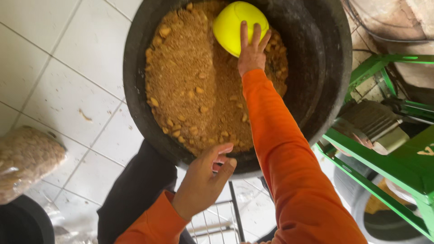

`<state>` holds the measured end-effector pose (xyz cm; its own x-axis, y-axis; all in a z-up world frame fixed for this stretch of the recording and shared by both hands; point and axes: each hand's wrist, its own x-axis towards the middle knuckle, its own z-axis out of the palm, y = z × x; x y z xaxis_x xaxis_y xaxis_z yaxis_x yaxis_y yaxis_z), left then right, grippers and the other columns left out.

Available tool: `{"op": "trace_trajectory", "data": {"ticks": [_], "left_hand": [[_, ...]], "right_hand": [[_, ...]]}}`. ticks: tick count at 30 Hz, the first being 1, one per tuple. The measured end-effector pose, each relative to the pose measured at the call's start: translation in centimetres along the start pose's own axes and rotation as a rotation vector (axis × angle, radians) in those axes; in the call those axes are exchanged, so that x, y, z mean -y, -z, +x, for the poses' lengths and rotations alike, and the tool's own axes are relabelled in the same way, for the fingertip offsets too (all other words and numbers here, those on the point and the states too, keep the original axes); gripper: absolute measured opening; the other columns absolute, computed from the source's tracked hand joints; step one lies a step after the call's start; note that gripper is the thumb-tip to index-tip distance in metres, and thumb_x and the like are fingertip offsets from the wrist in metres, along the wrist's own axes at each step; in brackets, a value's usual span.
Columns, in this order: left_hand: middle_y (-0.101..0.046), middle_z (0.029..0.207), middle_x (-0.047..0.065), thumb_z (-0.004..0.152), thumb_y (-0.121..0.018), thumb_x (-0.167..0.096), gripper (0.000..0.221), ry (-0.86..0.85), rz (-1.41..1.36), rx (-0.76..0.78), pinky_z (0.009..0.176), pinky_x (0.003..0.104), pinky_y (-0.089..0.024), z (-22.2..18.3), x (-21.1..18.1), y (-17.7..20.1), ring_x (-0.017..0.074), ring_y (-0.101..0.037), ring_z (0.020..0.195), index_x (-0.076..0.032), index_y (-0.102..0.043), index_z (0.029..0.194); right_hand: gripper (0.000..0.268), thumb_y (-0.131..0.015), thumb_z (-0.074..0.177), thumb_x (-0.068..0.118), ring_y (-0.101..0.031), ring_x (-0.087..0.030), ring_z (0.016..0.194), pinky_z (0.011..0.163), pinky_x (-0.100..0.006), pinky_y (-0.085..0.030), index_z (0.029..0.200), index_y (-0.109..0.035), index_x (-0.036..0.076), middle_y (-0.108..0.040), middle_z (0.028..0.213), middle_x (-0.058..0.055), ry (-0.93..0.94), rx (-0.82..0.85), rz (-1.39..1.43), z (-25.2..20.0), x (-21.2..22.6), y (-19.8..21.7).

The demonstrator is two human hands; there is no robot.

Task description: The person scoops whole nuts from a large black basin into the hopper of a green grinding machine using a yellow scoop. They use a wooden stick to push the nuts into the machine and guide the flow. The person then retrieves a plastic bag of nuts from the floor.

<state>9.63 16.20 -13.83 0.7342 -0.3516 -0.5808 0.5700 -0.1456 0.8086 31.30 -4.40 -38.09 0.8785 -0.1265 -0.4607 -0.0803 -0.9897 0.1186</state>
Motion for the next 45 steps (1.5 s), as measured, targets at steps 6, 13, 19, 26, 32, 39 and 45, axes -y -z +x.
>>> {"op": "trace_trajectory", "data": {"ticks": [6,13,19,26,32,39,45], "left_hand": [[-0.065,0.137,0.017,0.099,-0.057,-0.039,0.054,-0.046,0.059,0.048,0.092,0.037,-0.057,0.5,-0.2,-0.6,0.0254,-0.071,0.112,-0.003,-0.054,0.139],[-0.064,0.136,0.017,0.099,-0.058,-0.037,0.053,-0.038,0.055,-0.003,0.091,0.038,-0.058,0.2,-0.4,-0.1,0.0255,-0.072,0.112,-0.003,-0.055,0.139],[-0.065,0.136,0.014,0.096,-0.059,-0.036,0.052,0.018,0.056,0.019,0.088,0.038,-0.058,0.2,-0.4,-0.8,0.0251,-0.072,0.11,-0.005,-0.055,0.138],[-0.064,0.137,0.013,0.096,-0.057,-0.037,0.053,0.026,0.09,0.079,0.09,0.039,-0.056,0.1,-1.0,-1.0,0.0252,-0.07,0.113,-0.006,-0.054,0.139],[-0.062,0.135,0.015,0.096,-0.057,-0.037,0.053,0.048,0.145,0.054,0.088,0.039,-0.056,0.2,-0.9,-1.3,0.0267,-0.069,0.114,-0.006,-0.054,0.139],[-0.065,0.13,0.016,0.096,-0.057,-0.039,0.054,0.032,0.148,0.07,0.084,0.04,-0.057,-0.2,-1.0,-1.5,0.0281,-0.071,0.11,-0.005,-0.054,0.139],[-0.064,0.131,0.015,0.096,-0.057,-0.037,0.053,0.059,0.113,0.077,0.083,0.039,-0.057,-0.6,-0.6,-1.0,0.0276,-0.069,0.112,-0.004,-0.054,0.138]], "right_hand": [[0.11,-0.059,0.075,-0.017,-0.018,-0.057,0.148,0.089,-0.048,-0.061,0.166,-0.016,0.028,-0.019,0.166,-0.018,0.283,0.123,0.091,-12.1,-6.5,-4.3],[0.105,-0.055,0.075,-0.021,-0.016,-0.056,0.149,0.069,-0.038,-0.065,0.167,-0.018,0.014,-0.017,0.161,-0.028,0.0,-0.238,0.034,-5.3,-9.1,-0.8],[0.094,-0.052,0.07,-0.027,-0.002,-0.053,0.154,0.103,-0.052,-0.048,0.151,-0.029,0.015,0.004,0.175,-0.02,0.164,-0.046,-0.623,1.8,0.5,0.5],[0.116,-0.048,0.072,-0.026,-0.009,-0.042,0.153,0.093,-0.036,-0.057,0.168,-0.01,0.026,-0.006,0.17,-0.016,0.238,0.116,-0.079,-5.3,-7.2,1.2],[0.11,-0.045,0.075,-0.031,-0.009,-0.04,0.155,0.078,-0.026,-0.063,0.164,-0.004,0.019,0.001,0.172,-0.009,-0.035,-0.114,-0.322,1.1,-2.8,2.5],[0.118,-0.05,0.072,-0.029,-0.014,-0.043,0.153,0.089,-0.036,-0.059,0.165,-0.009,0.031,-0.006,0.169,-0.013,0.133,0.193,0.117,-5.5,-2.2,0.8],[0.105,-0.069,0.075,-0.007,-0.011,-0.053,0.151,0.113,-0.061,-0.039,0.163,-0.022,0.027,-0.017,0.165,-0.021,0.466,-0.022,-0.168,-3.5,-7.2,0.5]]}}
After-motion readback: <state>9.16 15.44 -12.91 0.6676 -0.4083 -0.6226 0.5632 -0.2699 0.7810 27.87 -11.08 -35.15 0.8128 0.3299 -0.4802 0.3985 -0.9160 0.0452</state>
